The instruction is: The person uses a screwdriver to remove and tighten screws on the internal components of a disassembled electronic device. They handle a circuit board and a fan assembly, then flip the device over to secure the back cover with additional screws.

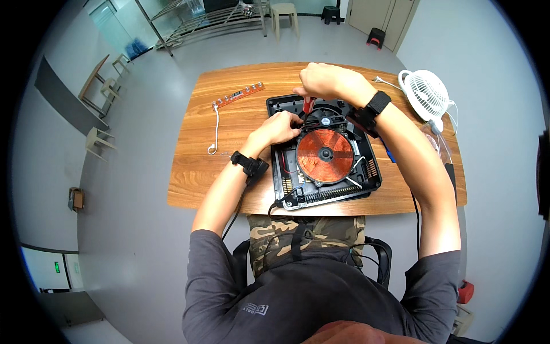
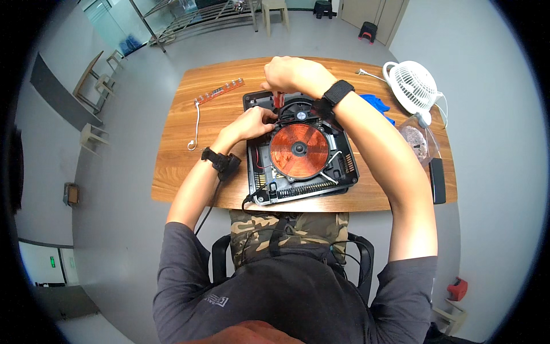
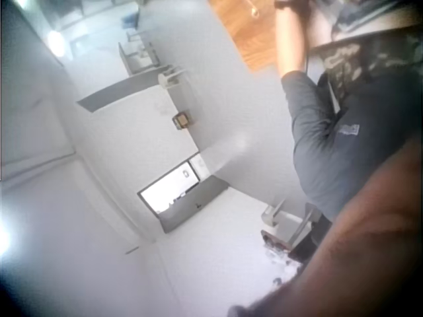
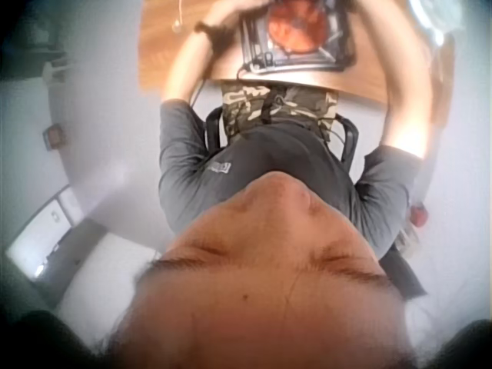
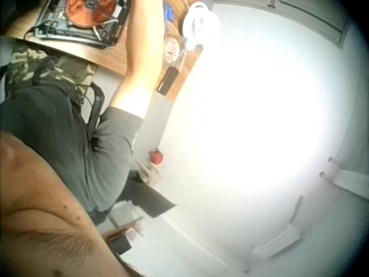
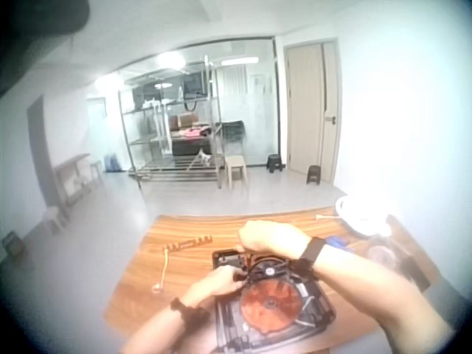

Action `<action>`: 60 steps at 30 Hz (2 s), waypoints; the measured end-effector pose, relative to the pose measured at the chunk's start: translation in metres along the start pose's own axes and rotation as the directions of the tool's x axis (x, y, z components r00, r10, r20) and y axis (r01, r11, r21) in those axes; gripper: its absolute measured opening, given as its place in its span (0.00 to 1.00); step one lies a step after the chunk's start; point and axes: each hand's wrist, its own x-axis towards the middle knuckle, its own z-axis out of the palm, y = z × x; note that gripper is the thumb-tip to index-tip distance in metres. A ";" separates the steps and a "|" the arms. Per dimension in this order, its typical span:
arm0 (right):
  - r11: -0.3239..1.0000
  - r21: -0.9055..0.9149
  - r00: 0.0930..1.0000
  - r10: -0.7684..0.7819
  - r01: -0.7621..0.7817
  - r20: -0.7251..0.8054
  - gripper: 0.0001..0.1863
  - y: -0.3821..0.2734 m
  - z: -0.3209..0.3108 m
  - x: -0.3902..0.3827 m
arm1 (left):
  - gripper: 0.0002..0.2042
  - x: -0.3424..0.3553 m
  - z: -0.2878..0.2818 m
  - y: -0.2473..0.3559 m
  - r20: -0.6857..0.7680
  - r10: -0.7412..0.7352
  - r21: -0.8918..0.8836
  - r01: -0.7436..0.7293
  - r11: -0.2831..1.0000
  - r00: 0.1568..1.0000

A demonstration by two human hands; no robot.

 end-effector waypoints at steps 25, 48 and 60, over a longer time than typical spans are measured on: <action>0.964 -0.022 0.960 0.265 -0.264 0.091 0.30 -0.013 -0.004 0.007 | 0.22 -0.006 -0.005 0.006 0.004 -0.054 0.016 0.054 0.998 0.999; 0.987 -0.056 0.988 0.155 -0.154 0.008 0.20 0.000 0.005 -0.004 | 0.21 -0.003 -0.002 -0.001 0.001 -0.027 -0.009 0.027 1.000 1.000; 0.999 -0.010 0.999 0.047 -0.047 -0.021 0.24 0.017 0.007 -0.007 | 0.20 0.000 0.005 -0.001 0.004 -0.055 -0.001 0.055 0.999 0.999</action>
